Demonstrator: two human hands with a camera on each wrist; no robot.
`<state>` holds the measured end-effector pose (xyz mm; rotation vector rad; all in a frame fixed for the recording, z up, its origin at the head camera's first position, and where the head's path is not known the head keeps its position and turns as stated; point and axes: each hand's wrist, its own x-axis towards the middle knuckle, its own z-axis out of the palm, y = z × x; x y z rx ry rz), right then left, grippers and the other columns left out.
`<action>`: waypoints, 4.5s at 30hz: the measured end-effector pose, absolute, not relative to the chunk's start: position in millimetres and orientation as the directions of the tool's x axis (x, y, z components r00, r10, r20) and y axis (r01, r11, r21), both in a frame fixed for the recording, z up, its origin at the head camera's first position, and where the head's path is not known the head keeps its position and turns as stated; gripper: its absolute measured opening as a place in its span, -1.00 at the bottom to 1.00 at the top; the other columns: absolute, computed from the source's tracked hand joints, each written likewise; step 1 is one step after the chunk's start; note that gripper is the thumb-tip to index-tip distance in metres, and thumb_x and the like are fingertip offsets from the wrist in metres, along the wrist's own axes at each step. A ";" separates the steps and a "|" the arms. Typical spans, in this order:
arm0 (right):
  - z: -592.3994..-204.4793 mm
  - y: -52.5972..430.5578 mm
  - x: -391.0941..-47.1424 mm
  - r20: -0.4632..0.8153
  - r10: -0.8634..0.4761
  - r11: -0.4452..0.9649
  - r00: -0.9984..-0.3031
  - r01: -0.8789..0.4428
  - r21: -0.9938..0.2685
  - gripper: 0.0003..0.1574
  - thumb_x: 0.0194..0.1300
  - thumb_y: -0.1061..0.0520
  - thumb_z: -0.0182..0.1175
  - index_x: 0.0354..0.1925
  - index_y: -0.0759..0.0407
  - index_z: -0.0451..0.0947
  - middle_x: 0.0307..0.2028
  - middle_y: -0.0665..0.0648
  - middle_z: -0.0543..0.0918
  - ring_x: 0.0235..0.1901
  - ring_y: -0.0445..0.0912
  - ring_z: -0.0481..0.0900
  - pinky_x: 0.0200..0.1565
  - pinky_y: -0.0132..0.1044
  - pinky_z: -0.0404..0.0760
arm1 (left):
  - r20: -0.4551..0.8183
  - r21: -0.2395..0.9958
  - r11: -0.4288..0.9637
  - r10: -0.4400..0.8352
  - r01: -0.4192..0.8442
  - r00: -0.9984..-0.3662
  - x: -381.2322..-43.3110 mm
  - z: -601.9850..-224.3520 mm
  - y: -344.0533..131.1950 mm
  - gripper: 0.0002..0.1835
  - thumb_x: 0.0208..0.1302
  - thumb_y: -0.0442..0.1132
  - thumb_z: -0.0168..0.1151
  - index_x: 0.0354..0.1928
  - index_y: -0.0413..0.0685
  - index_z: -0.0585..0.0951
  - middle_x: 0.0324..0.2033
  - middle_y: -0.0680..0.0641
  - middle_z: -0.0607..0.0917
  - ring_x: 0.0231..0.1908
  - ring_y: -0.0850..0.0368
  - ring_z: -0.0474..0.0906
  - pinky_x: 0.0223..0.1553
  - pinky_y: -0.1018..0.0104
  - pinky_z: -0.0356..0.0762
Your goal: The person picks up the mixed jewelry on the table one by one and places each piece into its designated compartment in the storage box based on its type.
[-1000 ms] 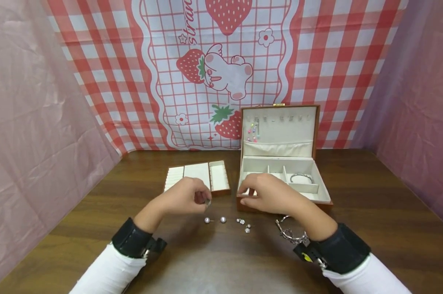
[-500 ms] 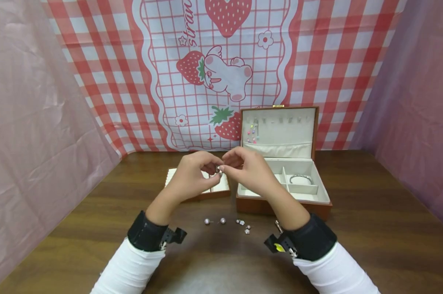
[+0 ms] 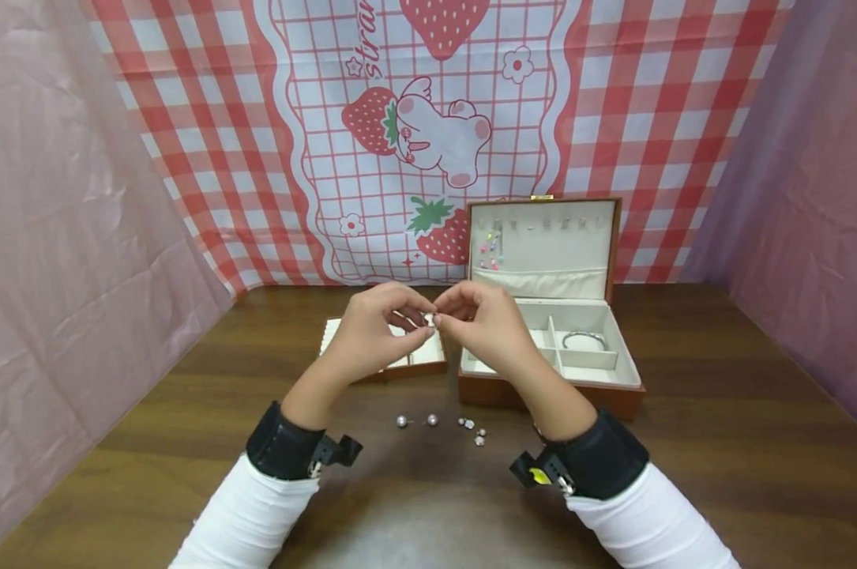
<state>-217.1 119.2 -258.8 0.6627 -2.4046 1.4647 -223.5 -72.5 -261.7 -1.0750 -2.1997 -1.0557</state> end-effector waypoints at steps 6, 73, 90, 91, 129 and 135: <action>-259.4 119.2 -214.7 0.459 -0.253 0.434 -0.851 -0.524 -0.732 -0.88 0.19 0.23 0.38 -0.28 0.26 0.68 -0.41 0.11 0.71 -0.39 -0.10 0.64 -0.32 -0.37 0.61 | 0.498 0.592 0.439 0.460 0.676 -0.735 -224.8 -256.9 -81.5 -0.83 0.21 -0.27 0.36 -0.16 -0.13 0.69 -0.33 0.04 0.72 -0.34 0.27 0.62 -0.31 0.44 0.60; -313.3 25.7 -333.8 -0.283 -0.131 0.966 -0.950 -0.058 -0.251 -0.79 -0.08 0.57 0.17 -0.41 0.40 0.50 -0.49 0.36 0.64 -0.72 -0.06 0.64 -0.63 -0.38 0.57 | 0.062 0.591 0.771 0.251 0.238 -0.966 -281.0 -278.3 -209.9 -0.92 0.18 -0.29 0.37 -0.30 -0.15 0.73 -0.38 -0.05 0.73 -0.45 0.11 0.64 -0.38 0.26 0.63; -310.9 23.4 -335.0 -0.295 -0.144 0.970 -0.945 -0.076 -0.231 -0.63 -0.07 0.59 0.14 -0.19 0.50 0.50 -0.33 0.42 0.59 -0.69 -0.04 0.66 -0.60 -0.36 0.60 | -0.142 0.488 0.850 0.303 0.199 -0.942 -287.7 -288.3 -219.3 -0.96 0.13 -0.38 0.39 -0.37 -0.16 0.69 -0.47 -0.07 0.64 -0.55 0.08 0.55 -0.46 0.28 0.56; -310.6 23.8 -334.4 -0.295 -0.146 0.970 -0.944 -0.078 -0.230 -0.62 -0.07 0.58 0.14 -0.17 0.51 0.49 -0.34 0.41 0.61 -0.69 -0.04 0.66 -0.60 -0.36 0.60 | -0.145 0.483 0.852 0.304 0.201 -0.942 -288.2 -289.4 -219.2 -0.96 0.12 -0.39 0.39 -0.38 -0.16 0.69 -0.47 -0.07 0.64 -0.56 0.09 0.55 -0.48 0.29 0.55; -318.2 24.3 -332.1 -0.314 -0.173 0.970 -0.934 -0.105 -0.221 -0.80 -0.05 0.59 0.09 -0.42 0.43 0.51 -0.48 0.35 0.67 -0.70 -0.04 0.66 -0.59 -0.34 0.61 | -0.177 0.278 0.921 0.328 0.273 -0.928 -299.6 -308.8 -206.3 -0.86 -0.05 -0.44 0.45 -0.61 -0.09 0.69 -0.65 0.02 0.60 -0.59 0.17 0.50 -0.53 0.38 0.50; -315.7 24.5 -333.2 -0.284 -0.168 0.969 -0.944 -0.105 -0.221 -0.65 -0.04 0.59 0.10 -0.19 0.51 0.52 -0.18 0.48 0.58 -0.69 -0.02 0.66 -0.59 -0.31 0.63 | -0.222 0.328 0.920 0.296 0.215 -0.929 -304.1 -306.5 -206.8 -0.94 0.00 -0.42 0.46 -0.52 -0.17 0.73 -0.57 -0.03 0.63 -0.52 0.12 0.51 -0.49 0.34 0.55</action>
